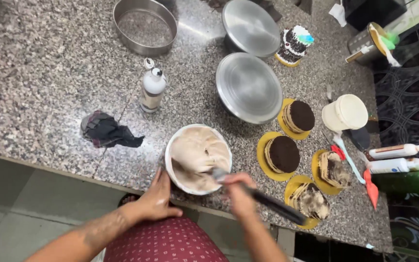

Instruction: The person mixes light blue frosting in a bowl using a spatula, then adds dark liquid from a bottle and a ladle to blend the mixture. The person continues stirring until the frosting reaches a uniform color.

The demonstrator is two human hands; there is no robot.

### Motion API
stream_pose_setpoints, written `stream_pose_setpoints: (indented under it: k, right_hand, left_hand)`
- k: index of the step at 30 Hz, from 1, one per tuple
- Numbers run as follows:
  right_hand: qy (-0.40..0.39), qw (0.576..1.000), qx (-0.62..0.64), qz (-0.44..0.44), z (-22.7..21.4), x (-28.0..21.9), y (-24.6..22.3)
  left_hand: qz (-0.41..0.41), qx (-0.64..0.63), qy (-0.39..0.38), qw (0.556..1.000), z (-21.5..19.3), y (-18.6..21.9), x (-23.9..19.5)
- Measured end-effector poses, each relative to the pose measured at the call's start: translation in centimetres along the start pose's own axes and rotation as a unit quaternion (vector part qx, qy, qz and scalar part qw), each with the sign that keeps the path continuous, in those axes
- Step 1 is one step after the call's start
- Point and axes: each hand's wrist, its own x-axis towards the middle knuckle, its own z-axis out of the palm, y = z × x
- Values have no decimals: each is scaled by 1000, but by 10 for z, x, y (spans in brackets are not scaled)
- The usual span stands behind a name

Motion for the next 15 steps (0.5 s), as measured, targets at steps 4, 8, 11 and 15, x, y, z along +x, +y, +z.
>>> stream_pose_setpoints:
  k: [4,8,11,15]
  right_hand:
    - [-47,974,-95,-201,4,-17,3]
    - [-117,914,-198,-334,-15,-15,44]
    - [-33,995,55,-75,-55,7,70]
    - [-75,934,-174,-303,-42,-3,78]
  left_hand:
    - [-65,-109,110,986,23,-27,8]
    - [120,174,303,929,27,-6,24]
    - [-33,-11,-42,999,-7,15,4]
    - [-123,-106,25,986,2,1,13]
